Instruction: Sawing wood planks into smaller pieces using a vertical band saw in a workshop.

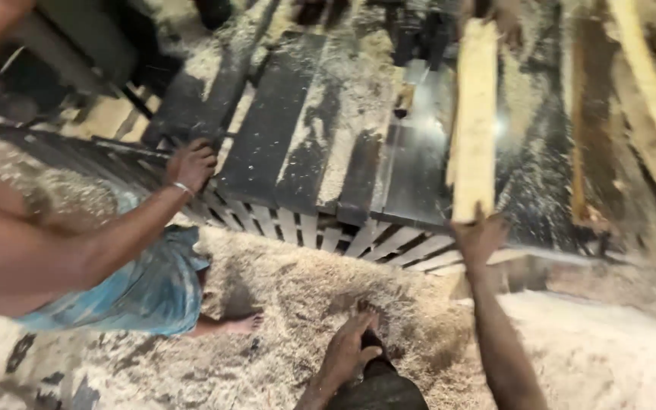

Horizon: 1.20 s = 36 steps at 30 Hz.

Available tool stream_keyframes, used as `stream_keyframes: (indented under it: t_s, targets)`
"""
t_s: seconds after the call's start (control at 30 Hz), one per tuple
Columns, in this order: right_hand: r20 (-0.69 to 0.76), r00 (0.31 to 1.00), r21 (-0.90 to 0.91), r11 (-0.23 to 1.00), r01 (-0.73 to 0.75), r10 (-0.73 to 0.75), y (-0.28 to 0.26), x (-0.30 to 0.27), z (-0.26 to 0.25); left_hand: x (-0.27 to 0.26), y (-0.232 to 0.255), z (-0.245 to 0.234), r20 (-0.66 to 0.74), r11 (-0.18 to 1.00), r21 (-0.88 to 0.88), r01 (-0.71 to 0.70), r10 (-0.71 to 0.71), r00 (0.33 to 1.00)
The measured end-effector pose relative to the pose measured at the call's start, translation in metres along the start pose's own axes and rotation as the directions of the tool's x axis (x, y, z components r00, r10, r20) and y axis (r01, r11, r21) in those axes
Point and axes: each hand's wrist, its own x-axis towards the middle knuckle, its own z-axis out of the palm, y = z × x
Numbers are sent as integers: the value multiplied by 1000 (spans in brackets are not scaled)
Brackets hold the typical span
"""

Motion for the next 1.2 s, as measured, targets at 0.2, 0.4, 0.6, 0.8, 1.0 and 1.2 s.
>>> stream_keyframes:
  t_s: [0.2,0.4,0.6,0.8,1.0,1.2]
  targets:
    - [305,942,385,886,-259,143,-79,-192,-170,1,47,13,82,819,-533,210,-197,977]
    - [909,296,300,31,-953,292,-105,-216,-301,-19,71,18,262,676,-608,416,-324,909]
    - [829,552,498,328,-803,91,-78,-235,-259,26,6,16,-269,788,-610,82,-304,914]
    - [886,356,179,491,-852,296,-29,-364,-127,124,58,-6,-92,723,-641,259,-407,909]
    - [971,103,196,-471,-860,216,-57,-337,-240,182,206,-54,-317,968,-242,-71,-10,948]
    - [977,188,214,-394,-894,105,-75,-315,-267,249,221,-34,-151,828,56,-558,559,815]
